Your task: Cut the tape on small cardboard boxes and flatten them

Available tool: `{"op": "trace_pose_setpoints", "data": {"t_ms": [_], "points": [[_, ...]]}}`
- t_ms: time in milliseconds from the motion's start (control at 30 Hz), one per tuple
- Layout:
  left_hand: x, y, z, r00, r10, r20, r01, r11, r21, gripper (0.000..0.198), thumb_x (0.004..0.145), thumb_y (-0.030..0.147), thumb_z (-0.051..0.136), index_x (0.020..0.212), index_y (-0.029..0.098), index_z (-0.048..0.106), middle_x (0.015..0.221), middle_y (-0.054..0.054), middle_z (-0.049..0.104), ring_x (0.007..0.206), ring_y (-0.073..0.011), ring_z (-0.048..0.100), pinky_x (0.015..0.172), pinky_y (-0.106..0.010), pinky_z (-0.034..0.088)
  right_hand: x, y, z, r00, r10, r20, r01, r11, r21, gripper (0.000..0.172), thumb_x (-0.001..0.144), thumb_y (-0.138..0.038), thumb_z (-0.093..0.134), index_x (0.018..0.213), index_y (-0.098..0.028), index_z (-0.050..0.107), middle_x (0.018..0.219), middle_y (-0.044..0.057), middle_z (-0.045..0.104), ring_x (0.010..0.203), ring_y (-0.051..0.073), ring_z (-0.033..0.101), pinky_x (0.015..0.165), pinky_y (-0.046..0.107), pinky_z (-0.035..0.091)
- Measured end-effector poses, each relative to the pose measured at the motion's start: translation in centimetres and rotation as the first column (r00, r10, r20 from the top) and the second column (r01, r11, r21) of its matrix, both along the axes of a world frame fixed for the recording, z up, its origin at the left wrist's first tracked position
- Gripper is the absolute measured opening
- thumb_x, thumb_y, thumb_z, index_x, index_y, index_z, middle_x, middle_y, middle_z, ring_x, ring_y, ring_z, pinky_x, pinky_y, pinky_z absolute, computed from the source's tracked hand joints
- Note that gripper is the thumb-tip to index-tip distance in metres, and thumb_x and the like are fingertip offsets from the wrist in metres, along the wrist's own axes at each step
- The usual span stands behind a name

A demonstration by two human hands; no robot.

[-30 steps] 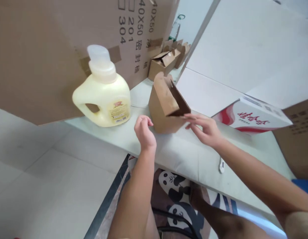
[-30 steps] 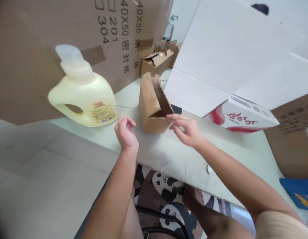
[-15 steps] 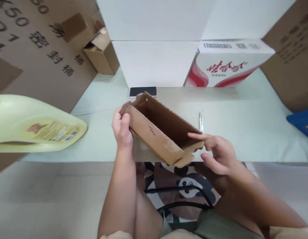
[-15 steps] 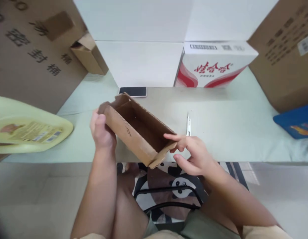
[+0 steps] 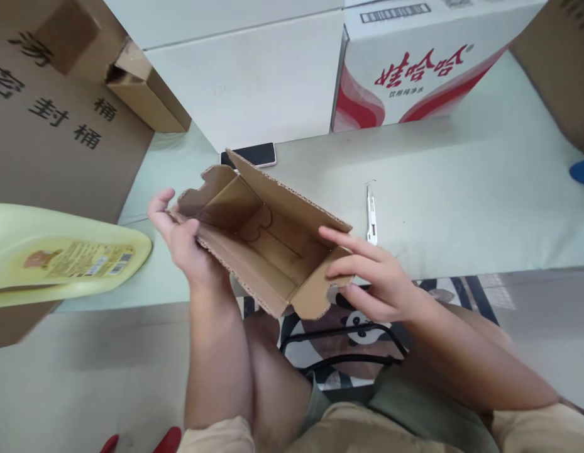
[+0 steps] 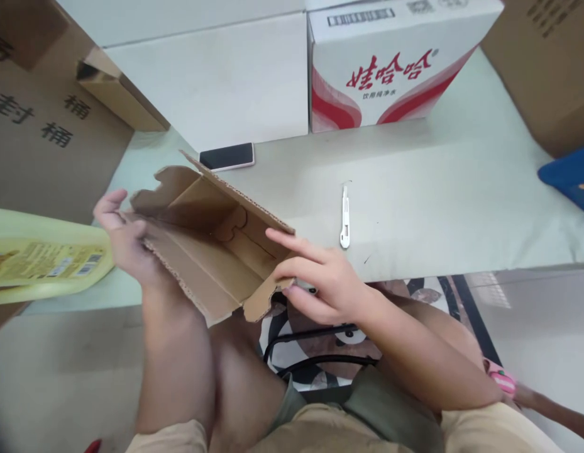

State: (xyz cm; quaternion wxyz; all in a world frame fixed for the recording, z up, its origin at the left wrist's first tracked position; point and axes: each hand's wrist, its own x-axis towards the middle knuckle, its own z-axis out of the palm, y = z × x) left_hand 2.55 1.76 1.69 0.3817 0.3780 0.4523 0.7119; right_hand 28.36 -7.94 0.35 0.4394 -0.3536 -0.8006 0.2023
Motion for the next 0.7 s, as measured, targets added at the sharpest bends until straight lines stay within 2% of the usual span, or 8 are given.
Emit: {"op": "trace_pose_setpoints", "data": {"t_ms": [67, 167, 233, 333, 433, 533, 633, 700], "points": [[-0.1, -0.1, -0.2, 0.998, -0.024, 0.05, 0.02, 0.997, 0.081, 0.052, 0.059, 0.029, 0.065, 0.108, 0.026, 0.048, 0.088, 0.003, 0.063, 0.093, -0.0201, 0.061, 0.092, -0.033, 0.048, 0.4, 0.1, -0.4, 0.999, -0.049, -0.011, 0.049, 0.998, -0.035, 0.031, 0.095, -0.019, 0.054, 0.121, -0.028, 0.068, 0.152, 0.011, 0.064, 0.123, 0.025, 0.074, 0.084, 0.034, 0.067], [-0.4, 0.1, -1.2, 1.0, -0.004, -0.027, 0.008, 0.993, 0.119, 0.045, 0.064, 0.039, 0.064, 0.104, 0.025, 0.052, 0.079, 0.002, 0.068, 0.091, -0.0212, 0.065, 0.1, -0.039, 0.049, 0.8, 0.6, -1.1, 0.991, -0.134, 0.005, 0.134, 0.99, -0.052, 0.048, 0.098, -0.019, 0.053, 0.145, -0.031, 0.058, 0.154, 0.01, 0.062, 0.136, 0.026, 0.066, 0.094, 0.037, 0.065], [-0.6, 0.4, -2.2, 0.997, 0.02, -0.071, -0.011, 0.991, 0.131, 0.039, 0.075, 0.05, 0.06, 0.102, 0.023, 0.055, 0.074, 0.001, 0.066, 0.093, -0.021, 0.066, 0.106, -0.04, 0.046, 0.8, 1.0, -1.7, 0.981, -0.194, 0.008, 0.194, 0.981, -0.018, 0.053, 0.099, -0.021, 0.054, 0.15, -0.034, 0.053, 0.151, 0.009, 0.064, 0.134, 0.027, 0.066, 0.096, 0.04, 0.064], [-0.8, 1.0, -3.6, 0.993, 0.021, -0.118, -0.005, 0.991, 0.133, 0.043, 0.088, 0.061, 0.05, 0.098, 0.02, 0.06, 0.069, -0.001, 0.061, 0.084, -0.0205, 0.064, 0.1, -0.039, 0.049, 0.5, 1.4, -2.5, 0.96, -0.276, -0.043, 0.279, 0.956, 0.089, 0.053, 0.099, -0.027, 0.056, 0.152, -0.033, 0.053, 0.137, 0.011, 0.069, 0.123, 0.03, 0.069, 0.096, 0.047, 0.063], [-0.7, 1.3, -4.3, 0.991, -0.009, -0.135, 0.029, 0.989, 0.145, 0.037, 0.086, 0.058, 0.058, 0.092, 0.022, 0.062, 0.071, 0.0, 0.061, 0.076, -0.0189, 0.061, 0.09, -0.037, 0.051, 0.0, 1.8, -3.1, 0.938, -0.333, -0.093, 0.344, 0.927, 0.152, 0.052, 0.097, -0.031, 0.061, 0.149, -0.034, 0.057, 0.128, 0.011, 0.065, 0.116, 0.03, 0.068, 0.094, 0.05, 0.063], [-0.6, 1.4, -4.6, 0.99, -0.066, -0.122, 0.089, 0.978, 0.187, 0.028, 0.081, 0.05, 0.067, 0.088, 0.023, 0.065, 0.073, 0.0, 0.061, 0.074, -0.0176, 0.059, 0.084, -0.034, 0.051, -0.4, 2.0, -3.7, 0.89, -0.444, -0.105, 0.455, 0.881, 0.13, 0.053, 0.095, -0.034, 0.067, 0.147, -0.04, 0.056, 0.143, 0.01, 0.052, 0.122, 0.031, 0.064, 0.096, 0.05, 0.062], [-0.7, 1.5, -5.0, 0.988, -0.056, -0.147, 0.086, 0.976, 0.201, 0.029, 0.078, 0.051, 0.072, 0.087, 0.024, 0.066, 0.075, 0.0, 0.061, 0.075, -0.0177, 0.058, 0.082, -0.034, 0.051, -0.7, 2.1, -4.2, 0.87, -0.463, -0.168, 0.472, 0.881, 0.018, 0.076, 0.093, -0.042, 0.071, 0.159, -0.047, 0.034, 0.162, 0.009, 0.037, 0.137, 0.034, 0.056, 0.102, 0.053, 0.06], [-1.1, 1.7, -5.6, 0.972, -0.001, -0.236, 0.043, 0.984, 0.171, 0.038, 0.077, 0.058, 0.074, 0.092, 0.024, 0.065, 0.078, 0.001, 0.061, 0.075, -0.0172, 0.059, 0.081, -0.034, 0.052, -0.8, 2.1, -4.3, 0.892, -0.385, -0.235, 0.375, 0.923, -0.087, 0.091, 0.094, -0.041, 0.07, 0.164, -0.05, 0.014, 0.163, 0.008, 0.041, 0.141, 0.031, 0.056, 0.105, 0.053, 0.06]]}}
